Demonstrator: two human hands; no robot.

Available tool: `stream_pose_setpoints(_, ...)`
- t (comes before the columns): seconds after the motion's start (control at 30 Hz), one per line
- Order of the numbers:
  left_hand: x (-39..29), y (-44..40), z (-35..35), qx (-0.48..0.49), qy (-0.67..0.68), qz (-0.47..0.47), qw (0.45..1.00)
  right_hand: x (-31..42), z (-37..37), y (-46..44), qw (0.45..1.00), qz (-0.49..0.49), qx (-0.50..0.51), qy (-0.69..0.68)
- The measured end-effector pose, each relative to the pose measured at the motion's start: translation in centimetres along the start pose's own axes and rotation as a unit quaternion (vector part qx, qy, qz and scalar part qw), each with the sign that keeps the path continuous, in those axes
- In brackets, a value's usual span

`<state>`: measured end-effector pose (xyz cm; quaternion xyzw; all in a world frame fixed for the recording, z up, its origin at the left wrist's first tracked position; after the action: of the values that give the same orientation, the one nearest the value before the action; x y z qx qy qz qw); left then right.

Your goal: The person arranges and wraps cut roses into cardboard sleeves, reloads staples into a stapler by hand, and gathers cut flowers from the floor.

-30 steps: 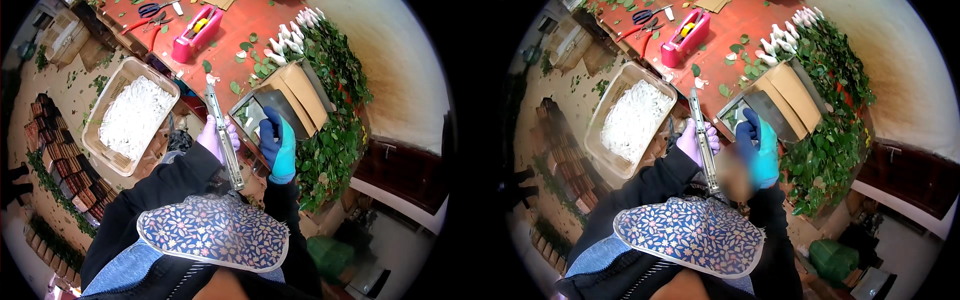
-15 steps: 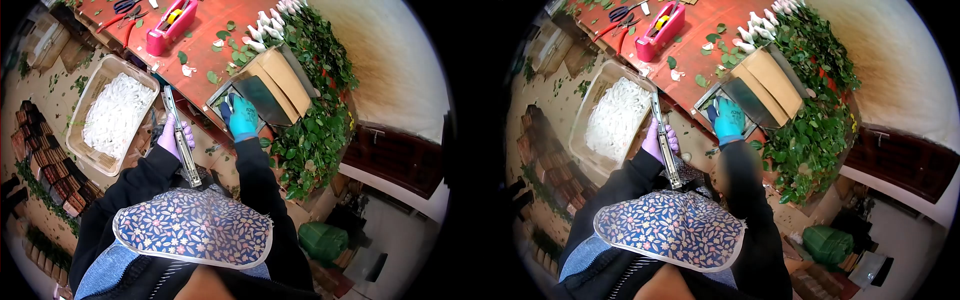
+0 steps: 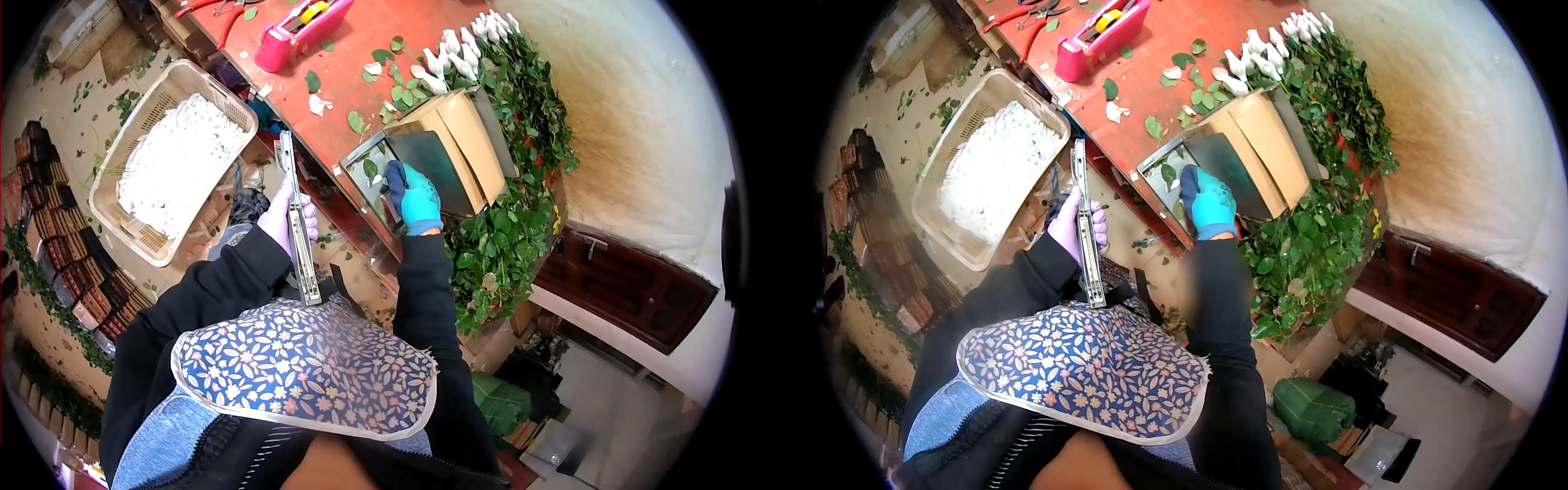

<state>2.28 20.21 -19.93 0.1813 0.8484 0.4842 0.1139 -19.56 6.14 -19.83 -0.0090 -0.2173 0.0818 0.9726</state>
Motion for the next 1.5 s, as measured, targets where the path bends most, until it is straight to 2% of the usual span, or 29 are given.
stream_pose_setpoints(0.07,0.3,-0.2,-0.1,0.0,-0.006,0.017,1.0,-0.8,0.3,0.0,0.999,-0.026,0.031,-0.018)
stream_pose_setpoints(0.13,0.6,-0.4,-0.1,0.003,-0.011,0.014,1.0,-0.9,0.9,0.1,0.997,-0.038,-0.061,-0.04)
stream_pose_setpoints(0.17,0.7,-0.4,-0.1,0.002,-0.014,0.016,1.0,-1.5,0.5,0.0,0.991,-0.056,-0.078,-0.096)
stream_pose_setpoints(0.27,0.8,-0.3,0.1,-0.002,-0.013,0.019,1.0,-2.5,0.2,0.9,0.983,-0.061,-0.115,-0.126)
stream_pose_setpoints(0.43,0.6,-0.5,0.2,0.0,-0.008,0.025,1.0,-2.2,0.1,1.7,0.986,-0.049,-0.096,-0.125)
stream_pose_setpoints(0.5,0.5,-0.4,0.2,0.011,-0.013,0.024,1.0,-1.0,0.4,1.6,0.988,0.145,-0.054,0.01)
stream_pose_setpoints(0.53,0.5,-0.4,0.2,0.01,-0.013,0.023,1.0,-0.3,0.0,1.6,0.979,0.189,-0.051,0.049)
stream_pose_setpoints(0.6,0.5,-0.3,0.0,0.027,-0.007,0.035,0.999,0.1,-2.4,1.8,0.971,0.214,-0.032,0.103)
stream_pose_setpoints(0.73,0.6,0.1,-0.1,0.015,-0.046,0.022,0.999,-0.1,-4.9,2.2,0.968,0.172,-0.004,0.183)
stream_pose_setpoints(0.87,0.8,-0.3,0.3,0.016,-0.057,-0.029,0.998,-0.8,-3.7,2.3,0.983,0.131,-0.043,0.119)
stream_pose_setpoints(0.93,1.1,-0.3,0.0,-0.017,-0.095,-0.059,0.994,1.2,-0.7,2.3,0.986,0.132,-0.051,0.091)
stream_pose_setpoints(0.97,1.1,0.4,-0.9,-0.04,-0.104,-0.058,0.992,3.3,1.6,2.5,0.997,0.051,0.011,-0.049)
stream_pose_setpoints(1.0,1.1,0.7,-1.5,-0.034,-0.115,-0.066,0.991,4.8,3.0,2.9,0.978,-0.033,0.075,-0.19)
stream_pose_setpoints(1.07,1.5,0.2,-2.1,-0.019,-0.135,-0.086,0.987,5.8,4.0,4.1,0.964,0.089,0.08,-0.239)
stream_pose_setpoints(1.1,1.7,-0.2,-2.1,0.007,-0.138,-0.09,0.986,7.5,5.2,3.9,0.971,0.156,0.097,-0.15)
stream_pose_setpoints(1.13,1.8,-0.6,-2.0,0.034,-0.142,-0.092,0.985,8.1,5.4,4.1,0.971,0.15,0.098,-0.157)
stream_pose_setpoints(1.2,1.9,-0.1,-2.4,0.039,-0.157,-0.081,0.984,8.9,5.7,4.8,0.958,0.238,0.095,-0.129)
stream_pose_setpoints(1.27,1.8,0.3,-2.9,0.028,-0.171,-0.081,0.982,8.9,5.9,5.0,0.956,0.232,0.108,-0.144)
stream_pose_setpoints(1.37,1.9,0.9,-3.4,-0.025,-0.162,-0.087,0.983,8.5,5.6,5.8,0.957,0.177,0.113,-0.203)
stream_pose_setpoints(1.4,1.9,0.8,-3.2,-0.026,-0.164,-0.087,0.982,7.8,4.8,6.6,0.919,-0.008,0.139,-0.369)
stream_pose_setpoints(1.47,1.8,0.6,-2.9,-0.017,-0.143,-0.104,0.984,7.5,4.2,7.9,0.822,-0.192,0.156,-0.513)
stream_pose_setpoints(1.5,1.8,0.6,-2.9,-0.018,-0.13,-0.114,0.985,7.8,4.2,8.3,0.803,-0.224,0.14,-0.534)
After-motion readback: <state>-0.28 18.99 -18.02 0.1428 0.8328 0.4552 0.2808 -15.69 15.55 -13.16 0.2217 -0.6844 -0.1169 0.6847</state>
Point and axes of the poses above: each hand's wrist, its own y-axis away from the middle knuckle, its own z-axis out of the back of the hand, x = y × z, the point moved 2 cm from there along -y, towards the middle knuckle, and after that the axes turned 15 degrees about -x, right-handed, at the moved point
